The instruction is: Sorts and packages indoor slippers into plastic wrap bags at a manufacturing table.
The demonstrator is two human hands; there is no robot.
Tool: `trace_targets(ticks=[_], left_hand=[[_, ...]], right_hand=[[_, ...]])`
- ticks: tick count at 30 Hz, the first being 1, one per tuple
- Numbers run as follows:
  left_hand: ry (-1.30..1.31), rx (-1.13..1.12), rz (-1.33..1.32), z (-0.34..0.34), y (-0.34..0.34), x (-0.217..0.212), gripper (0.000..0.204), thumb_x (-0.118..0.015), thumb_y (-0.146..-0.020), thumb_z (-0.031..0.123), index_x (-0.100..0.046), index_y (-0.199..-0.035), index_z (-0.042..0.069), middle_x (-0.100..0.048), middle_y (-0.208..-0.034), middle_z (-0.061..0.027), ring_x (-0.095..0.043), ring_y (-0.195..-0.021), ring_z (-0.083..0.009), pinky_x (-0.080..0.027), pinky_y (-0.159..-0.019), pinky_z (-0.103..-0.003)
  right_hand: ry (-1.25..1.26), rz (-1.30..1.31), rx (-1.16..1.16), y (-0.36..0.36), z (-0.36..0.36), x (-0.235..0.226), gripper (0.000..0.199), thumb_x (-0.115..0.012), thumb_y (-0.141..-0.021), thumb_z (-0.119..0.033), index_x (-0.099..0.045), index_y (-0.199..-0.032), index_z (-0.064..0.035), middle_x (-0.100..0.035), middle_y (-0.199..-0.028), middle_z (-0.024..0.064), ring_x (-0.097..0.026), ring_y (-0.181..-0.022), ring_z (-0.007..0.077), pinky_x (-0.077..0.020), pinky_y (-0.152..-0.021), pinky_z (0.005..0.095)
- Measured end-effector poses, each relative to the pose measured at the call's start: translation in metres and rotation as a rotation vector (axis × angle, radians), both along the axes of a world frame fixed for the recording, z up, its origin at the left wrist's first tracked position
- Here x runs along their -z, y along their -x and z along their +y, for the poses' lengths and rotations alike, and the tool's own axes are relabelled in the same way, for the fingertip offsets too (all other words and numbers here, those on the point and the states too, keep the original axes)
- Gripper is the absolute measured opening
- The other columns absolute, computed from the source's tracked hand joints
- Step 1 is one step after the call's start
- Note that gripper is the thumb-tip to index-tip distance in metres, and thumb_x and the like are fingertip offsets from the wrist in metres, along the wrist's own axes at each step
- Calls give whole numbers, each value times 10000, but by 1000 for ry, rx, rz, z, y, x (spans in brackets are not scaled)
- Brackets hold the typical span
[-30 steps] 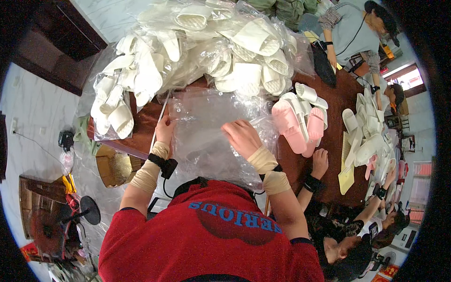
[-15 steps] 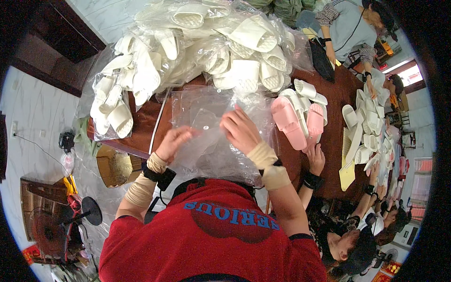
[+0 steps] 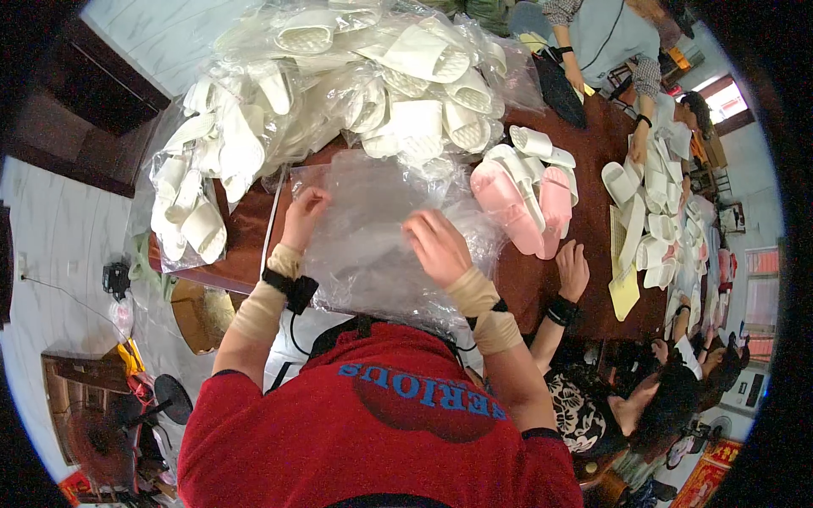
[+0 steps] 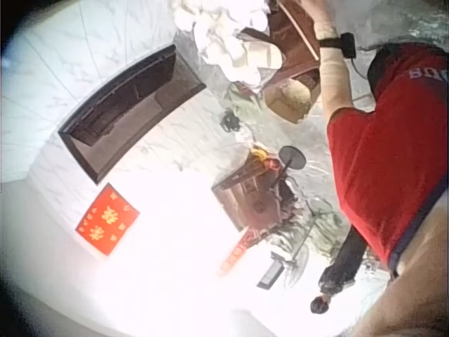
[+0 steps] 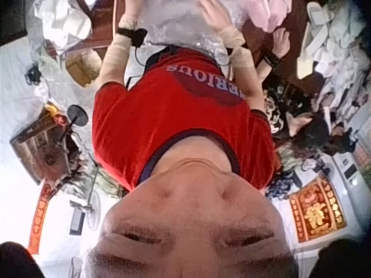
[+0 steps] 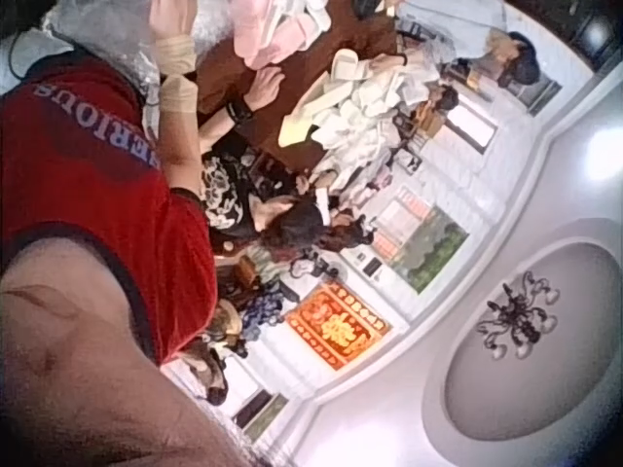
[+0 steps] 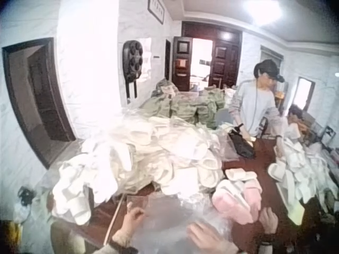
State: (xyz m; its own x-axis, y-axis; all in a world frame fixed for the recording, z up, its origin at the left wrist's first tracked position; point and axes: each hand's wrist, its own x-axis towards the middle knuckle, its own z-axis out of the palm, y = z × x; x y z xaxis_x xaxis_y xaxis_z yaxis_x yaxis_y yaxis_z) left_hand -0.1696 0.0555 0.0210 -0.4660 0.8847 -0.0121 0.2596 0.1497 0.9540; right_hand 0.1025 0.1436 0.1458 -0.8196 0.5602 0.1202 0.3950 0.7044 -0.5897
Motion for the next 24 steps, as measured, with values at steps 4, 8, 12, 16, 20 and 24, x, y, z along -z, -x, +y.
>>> trace_targets(ticks=[4,8,12,16,20,24], left_hand=[[-130,256,-133,-35,-34,-47,91,-507,-922,65,-556,-989,27,-606,-904,-9,-538,-877,-82,-429,-826,-246],[-78,345,-122,-59,-47,-71,99,-520,-923,90,-558,-992,30,-607,-931,-23,-528,-906,-81,-418,-844,-243],[-28,450,-121,-69,-46,-79,69,-509,-919,54,-556,-957,21,-572,-934,-24,-514,-926,-104,-408,-855,-250],[-86,575,-107,-71,-47,-91,82,-504,-900,36,-553,-964,24,-590,-1113,-79,-515,-1064,-150,-390,-916,-282],[-103,732,-156,-65,-53,-104,102,-497,-887,19,-551,-974,25,-531,-1283,-130,-467,-1191,-195,-370,-961,-308],[17,399,-419,-65,-37,-85,130,-524,-882,45,-569,-1002,19,-572,-1199,-90,-520,-1083,-176,-405,-915,-312]], right_hand=[[-134,135,-83,19,17,-1,141,-569,-742,22,-483,-833,-44,-470,-1251,91,-414,-1209,315,-341,-1031,413],[-241,158,-219,26,17,-12,179,-575,-707,46,-458,-801,-50,-421,-1340,95,-283,-1337,328,-265,-1082,458],[-87,86,-319,21,19,-12,217,-606,-674,48,-444,-771,-58,-368,-1403,125,-245,-1357,348,-179,-1105,506],[-131,112,-335,24,17,-24,230,-604,-661,37,-434,-773,-70,-443,-1305,86,-297,-1335,311,-220,-1101,487],[-114,63,-445,21,19,-26,253,-608,-643,48,-427,-768,-78,-539,-1112,62,-448,-1211,269,-227,-1100,488],[7,10,-378,-5,12,-25,247,-603,-653,54,-480,-827,-71,-570,-971,46,-544,-1028,246,-254,-1092,479]])
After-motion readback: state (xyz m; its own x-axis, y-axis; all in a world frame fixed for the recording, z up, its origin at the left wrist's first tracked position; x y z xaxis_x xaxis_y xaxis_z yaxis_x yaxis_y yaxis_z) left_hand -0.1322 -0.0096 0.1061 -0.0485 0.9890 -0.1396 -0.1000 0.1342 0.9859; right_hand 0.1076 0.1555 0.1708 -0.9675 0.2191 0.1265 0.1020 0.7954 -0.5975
